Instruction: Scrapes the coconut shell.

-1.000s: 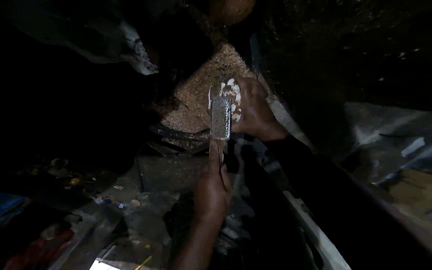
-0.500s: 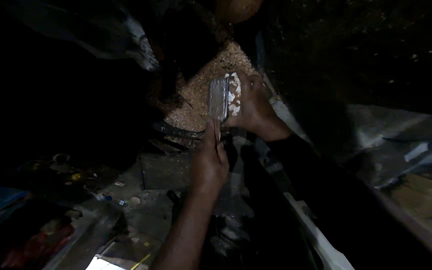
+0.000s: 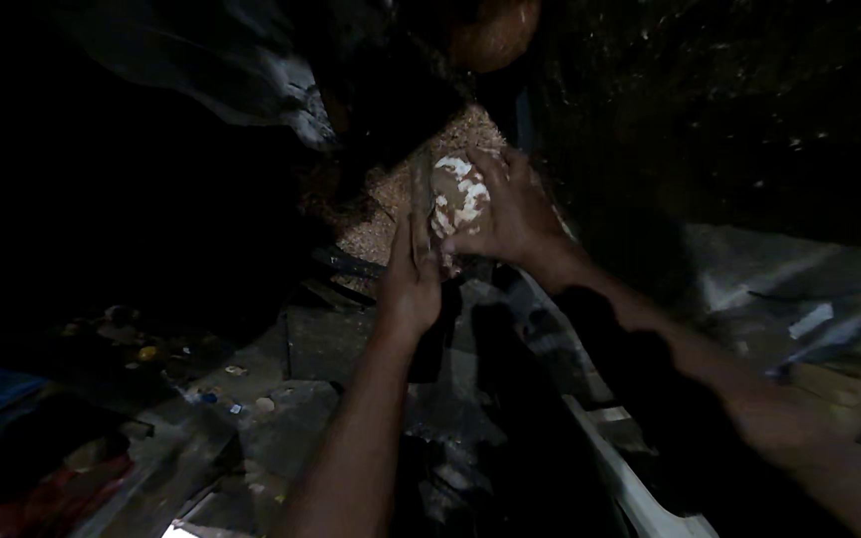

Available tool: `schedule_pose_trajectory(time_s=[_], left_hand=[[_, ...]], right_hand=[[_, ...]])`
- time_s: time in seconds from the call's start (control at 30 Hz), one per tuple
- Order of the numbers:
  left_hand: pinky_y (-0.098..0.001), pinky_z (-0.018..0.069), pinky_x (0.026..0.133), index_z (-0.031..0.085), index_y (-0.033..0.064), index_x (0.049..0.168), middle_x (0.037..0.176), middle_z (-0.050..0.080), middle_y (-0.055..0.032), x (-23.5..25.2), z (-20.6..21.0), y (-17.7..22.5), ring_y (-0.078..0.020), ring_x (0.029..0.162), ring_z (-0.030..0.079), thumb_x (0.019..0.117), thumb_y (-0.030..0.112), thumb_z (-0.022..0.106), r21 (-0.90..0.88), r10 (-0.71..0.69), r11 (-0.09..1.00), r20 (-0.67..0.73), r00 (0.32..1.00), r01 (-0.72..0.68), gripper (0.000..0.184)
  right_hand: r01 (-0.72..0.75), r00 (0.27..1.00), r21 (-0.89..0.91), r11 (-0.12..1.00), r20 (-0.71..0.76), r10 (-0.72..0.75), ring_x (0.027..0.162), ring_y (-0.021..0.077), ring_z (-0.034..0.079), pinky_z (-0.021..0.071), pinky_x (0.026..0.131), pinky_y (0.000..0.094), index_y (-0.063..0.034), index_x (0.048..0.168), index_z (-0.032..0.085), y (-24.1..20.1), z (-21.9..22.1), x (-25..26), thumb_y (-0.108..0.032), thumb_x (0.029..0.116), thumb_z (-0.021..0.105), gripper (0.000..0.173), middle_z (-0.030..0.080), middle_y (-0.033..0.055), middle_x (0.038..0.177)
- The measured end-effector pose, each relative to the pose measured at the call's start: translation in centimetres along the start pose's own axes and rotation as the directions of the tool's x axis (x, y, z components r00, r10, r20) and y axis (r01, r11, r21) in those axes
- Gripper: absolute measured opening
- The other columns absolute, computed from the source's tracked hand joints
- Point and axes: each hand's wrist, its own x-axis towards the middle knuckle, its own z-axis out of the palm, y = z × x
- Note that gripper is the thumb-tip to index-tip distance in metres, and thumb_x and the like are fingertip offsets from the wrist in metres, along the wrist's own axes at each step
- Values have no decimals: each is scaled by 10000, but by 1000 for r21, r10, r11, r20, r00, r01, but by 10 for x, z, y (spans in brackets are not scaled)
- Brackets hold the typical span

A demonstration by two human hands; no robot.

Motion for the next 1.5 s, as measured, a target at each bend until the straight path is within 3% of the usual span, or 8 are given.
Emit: schedule_pose_trajectory(time_s=[0.17, 0.47, 0.67, 0.83, 1.03, 1.2, 1.4, 1.5], left_hand=[[-491, 603, 661, 75, 373, 1656, 1103, 687, -143, -18, 21, 9, -256, 740, 678, 1091, 336, 462, 166, 91, 983, -70, 993, -78, 686], [-553, 586, 811, 115, 322, 1662, 1161, 700, -169, 2, 0, 31, -318, 922, 715, 1085, 291, 454, 298, -4, 955, -17, 1000, 9, 670], [-407, 625, 755, 184, 256, 1659, 1211, 679, -124, -92, 44, -35, -190, 845, 707, 1060, 245, 506, 278, 181, 950, -112, 977, -144, 681], [-567, 586, 800, 115, 306, 1662, 1144, 700, -182, 1, -2, 37, -339, 912, 715, 1071, 267, 492, 357, 34, 934, -55, 998, -12, 702], [-495, 618, 786, 80, 361, 1660, 1265, 649, -159, -69, 40, -32, -282, 932, 716, 1072, 299, 491, 380, 144, 920, -91, 985, -100, 720], [-538, 598, 816, 124, 313, 1661, 1213, 668, -176, -8, 7, 17, -326, 970, 705, 1066, 271, 516, 356, 132, 929, -65, 989, -101, 714], [-477, 617, 773, 144, 315, 1662, 1251, 658, -163, -59, 36, -50, -265, 891, 714, 1066, 284, 501, 321, 234, 928, -104, 967, -190, 695], [-518, 597, 847, 134, 282, 1664, 1320, 635, -172, -31, 16, -18, -294, 982, 706, 1079, 271, 489, 251, 175, 956, -72, 982, -152, 684]], right_hand=[[-115, 992, -34, 993, 41, 116, 1403, 464, 414, 508, 1008, 622, -284, 1632, 233, 1, 10, 5, -540, 396, 999, 1477, 242, 162, 1667], [-39, 999, -114, 993, 28, 43, 1377, 503, 406, 512, 969, 615, -272, 1639, 244, -14, 26, -9, -422, 473, 995, 1394, 176, 181, 1689], [-203, 974, -45, 978, 88, 206, 1276, 512, 504, 552, 847, 636, -217, 1632, 247, -31, -2, 1, -233, 584, 936, 1255, 277, 214, 1637], [-208, 963, 38, 977, 182, 198, 1295, 578, 468, 508, 933, 648, -152, 1636, 239, -59, -31, -25, -148, 660, 953, 1209, 231, 295, 1640], [-265, 936, 40, 964, 252, 246, 1297, 573, 480, 509, 940, 657, -108, 1623, 258, -72, -56, -22, -62, 758, 873, 1062, 294, 316, 1599], [-185, 977, -87, 979, 88, 193, 1303, 540, 468, 564, 832, 634, -230, 1633, 237, -49, 1, 3, -301, 512, 993, 1354, 251, 260, 1626], [-299, 900, 15, 954, 336, 276, 1351, 506, 474, 477, 1048, 569, -68, 1617, 251, -88, -84, -23, -26, 734, 875, 1082, 305, 304, 1604], [-213, 973, 21, 977, 93, 211, 1283, 521, 506, 520, 956, 627, -124, 1605, 286, -49, -21, -2, -359, 547, 989, 1292, 364, 293, 1557]])
